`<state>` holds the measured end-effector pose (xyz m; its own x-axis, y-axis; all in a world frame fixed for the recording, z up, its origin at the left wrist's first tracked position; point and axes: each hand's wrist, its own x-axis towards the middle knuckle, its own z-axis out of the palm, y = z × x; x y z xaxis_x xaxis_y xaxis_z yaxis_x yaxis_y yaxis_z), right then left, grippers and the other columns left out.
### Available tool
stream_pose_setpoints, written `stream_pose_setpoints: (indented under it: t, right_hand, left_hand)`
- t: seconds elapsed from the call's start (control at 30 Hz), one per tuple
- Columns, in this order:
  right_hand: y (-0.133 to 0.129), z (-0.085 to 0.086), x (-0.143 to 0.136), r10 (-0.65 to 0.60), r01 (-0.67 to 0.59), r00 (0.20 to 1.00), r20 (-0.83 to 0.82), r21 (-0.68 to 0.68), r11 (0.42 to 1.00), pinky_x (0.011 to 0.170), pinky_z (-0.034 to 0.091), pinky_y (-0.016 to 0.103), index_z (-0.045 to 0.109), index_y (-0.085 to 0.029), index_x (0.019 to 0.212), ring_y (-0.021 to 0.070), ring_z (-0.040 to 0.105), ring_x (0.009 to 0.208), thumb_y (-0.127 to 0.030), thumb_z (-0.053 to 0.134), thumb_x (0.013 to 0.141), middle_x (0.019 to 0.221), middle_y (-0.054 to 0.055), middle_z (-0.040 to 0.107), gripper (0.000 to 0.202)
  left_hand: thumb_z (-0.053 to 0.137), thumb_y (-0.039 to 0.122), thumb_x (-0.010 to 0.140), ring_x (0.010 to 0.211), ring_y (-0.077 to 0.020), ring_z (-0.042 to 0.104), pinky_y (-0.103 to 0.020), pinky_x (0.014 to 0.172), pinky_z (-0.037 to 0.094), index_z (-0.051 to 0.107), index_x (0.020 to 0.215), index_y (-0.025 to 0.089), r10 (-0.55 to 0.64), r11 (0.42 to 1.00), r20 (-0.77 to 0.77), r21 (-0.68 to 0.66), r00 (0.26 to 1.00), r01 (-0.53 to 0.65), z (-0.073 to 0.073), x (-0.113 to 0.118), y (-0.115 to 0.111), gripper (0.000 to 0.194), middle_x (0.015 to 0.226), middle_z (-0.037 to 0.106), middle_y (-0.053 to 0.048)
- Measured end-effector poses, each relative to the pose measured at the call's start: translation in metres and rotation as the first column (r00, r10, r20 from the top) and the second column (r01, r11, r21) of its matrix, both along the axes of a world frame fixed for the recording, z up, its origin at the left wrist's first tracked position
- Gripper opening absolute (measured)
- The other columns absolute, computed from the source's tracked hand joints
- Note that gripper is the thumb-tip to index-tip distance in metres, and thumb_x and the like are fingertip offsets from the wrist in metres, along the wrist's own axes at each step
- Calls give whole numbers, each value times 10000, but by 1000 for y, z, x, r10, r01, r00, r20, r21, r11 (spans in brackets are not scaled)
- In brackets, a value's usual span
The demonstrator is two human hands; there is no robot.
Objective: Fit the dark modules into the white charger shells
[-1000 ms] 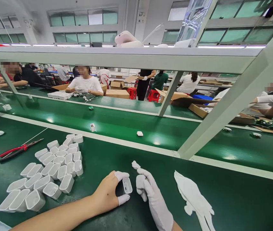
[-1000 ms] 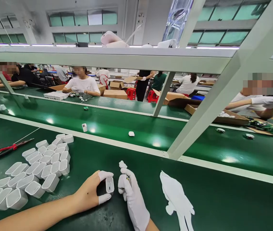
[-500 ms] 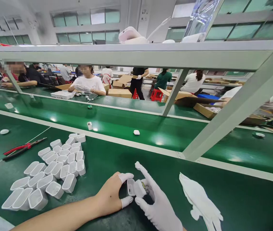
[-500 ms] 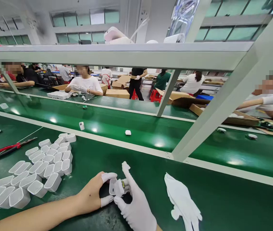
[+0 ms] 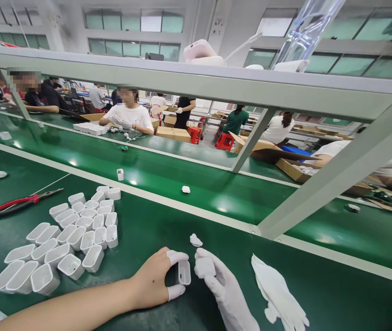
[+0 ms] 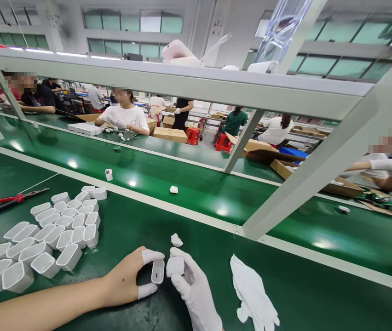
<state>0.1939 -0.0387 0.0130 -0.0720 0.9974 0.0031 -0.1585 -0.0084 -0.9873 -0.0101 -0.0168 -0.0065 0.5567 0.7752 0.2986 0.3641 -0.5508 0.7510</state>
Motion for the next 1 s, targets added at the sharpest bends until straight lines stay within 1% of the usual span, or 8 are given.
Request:
stream_pose_setpoints:
  t: [0.07,0.13,0.23,0.37,0.47,0.6,0.83,1.0]
  right_hand:
    - [-1,-2,1,0,-1,997,76,20,1000,886,524,417,647,-204,1149,284,639,972,-483,843,661,1033,111,681,595]
    - [-3,-2,1,0,-3,993,115,26,1000,932,511,450,572,-224,1249,297,639,1045,-451,825,699,1100,129,682,646]
    - [-7,-2,-1,-15,5,985,170,59,998,931,527,447,585,-245,1192,293,649,1059,-424,815,712,1116,122,691,562]
    - [-11,-5,0,-70,-12,915,396,200,980,889,563,379,658,-256,1107,260,666,1009,-386,796,735,1119,84,686,417]
    - [-14,-7,0,-120,-89,835,537,346,934,849,577,331,646,-280,1143,221,675,947,-319,780,768,1058,44,686,400]
    - [-14,-9,-2,-199,-197,765,612,518,833,787,586,303,604,-314,1208,207,669,924,-295,761,794,1050,26,673,443]
    - [-12,-7,-3,-226,-255,697,680,530,809,753,561,299,551,-302,1251,191,653,895,-320,709,843,1015,22,658,438]
    - [-7,2,5,-259,-413,592,763,563,715,674,506,320,510,-303,1307,185,630,747,-331,677,865,881,-2,671,473]
  left_hand:
    - [693,187,721,939,-228,564,-356,867,472,528,1223,223,-35,999,-18,-21,999,35,3,0,-1,529,1026,648,-50]
    - [724,213,702,901,-218,567,-336,828,475,550,1202,234,-61,995,-52,-80,997,57,7,0,-3,529,987,639,-40]
    - [764,253,671,880,-208,567,-314,800,471,601,1129,237,-55,985,-84,-169,995,40,11,0,-4,486,952,617,-29]
    - [784,306,663,886,-211,564,-312,804,457,636,1086,229,-26,984,-69,-180,997,13,8,0,-4,455,941,628,-29]
    - [772,335,680,896,-218,558,-318,813,445,642,1077,229,-16,989,-27,-146,999,12,6,0,-3,431,962,660,-29]
    - [751,325,689,896,-226,552,-321,804,435,647,1032,223,-28,993,-4,-113,1000,27,7,1,-3,373,963,676,-31]
    - [741,347,696,887,-226,551,-329,813,421,639,982,214,-26,994,-2,-103,1000,26,7,1,-3,331,952,679,-25]
    - [738,315,684,898,-220,551,-319,814,416,637,899,210,-17,994,-47,-106,999,12,10,1,-3,259,947,672,-20]
